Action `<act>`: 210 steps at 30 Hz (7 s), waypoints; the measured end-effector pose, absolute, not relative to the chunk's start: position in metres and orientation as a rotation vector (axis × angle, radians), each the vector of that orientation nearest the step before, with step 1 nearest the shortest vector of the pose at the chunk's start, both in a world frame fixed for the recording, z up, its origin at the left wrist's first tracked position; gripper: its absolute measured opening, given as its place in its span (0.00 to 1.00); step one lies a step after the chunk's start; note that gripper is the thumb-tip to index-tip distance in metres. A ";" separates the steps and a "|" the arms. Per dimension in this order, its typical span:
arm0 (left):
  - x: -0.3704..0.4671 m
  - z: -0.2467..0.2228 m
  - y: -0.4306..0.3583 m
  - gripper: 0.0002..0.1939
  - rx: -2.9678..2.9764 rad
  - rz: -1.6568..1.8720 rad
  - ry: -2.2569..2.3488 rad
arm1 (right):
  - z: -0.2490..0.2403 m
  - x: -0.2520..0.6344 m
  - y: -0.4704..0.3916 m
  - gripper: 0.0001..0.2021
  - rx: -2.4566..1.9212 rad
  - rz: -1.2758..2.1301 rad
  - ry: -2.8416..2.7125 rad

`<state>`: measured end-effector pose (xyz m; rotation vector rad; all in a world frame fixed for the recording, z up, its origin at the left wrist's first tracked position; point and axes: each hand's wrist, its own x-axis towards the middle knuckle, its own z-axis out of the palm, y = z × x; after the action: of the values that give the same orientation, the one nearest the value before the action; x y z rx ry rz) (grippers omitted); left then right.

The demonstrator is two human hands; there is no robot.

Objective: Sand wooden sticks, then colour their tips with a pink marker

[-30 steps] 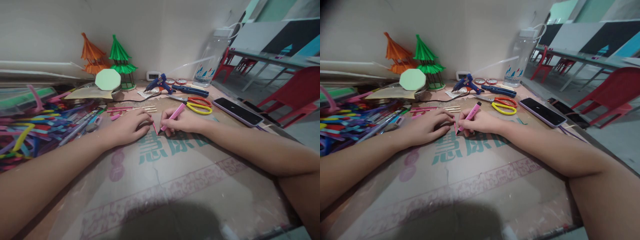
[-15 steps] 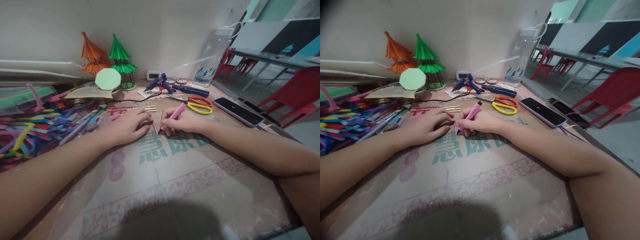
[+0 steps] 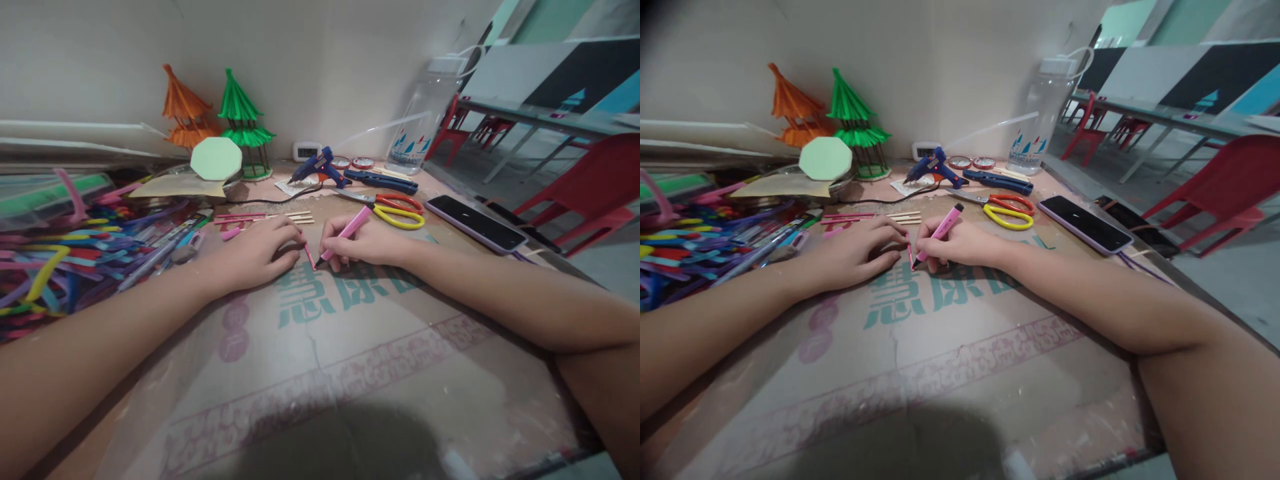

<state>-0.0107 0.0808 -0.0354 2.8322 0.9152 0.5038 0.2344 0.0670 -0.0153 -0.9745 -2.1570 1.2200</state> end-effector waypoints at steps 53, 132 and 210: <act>-0.011 -0.036 0.081 0.12 2.832 0.532 0.902 | -0.018 0.234 0.068 0.09 -0.912 1.211 -2.180; -0.009 -0.036 0.081 0.14 2.849 0.525 0.889 | -0.013 0.229 0.067 0.06 -1.083 1.219 -2.038; -0.009 -0.036 0.082 0.12 2.858 0.514 0.899 | -0.015 0.231 0.067 0.06 -1.066 1.213 -2.037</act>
<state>-0.0091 0.0815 -0.0361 2.8578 0.8986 0.5136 0.2306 0.0672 -0.0150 -1.0662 -2.0370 1.2127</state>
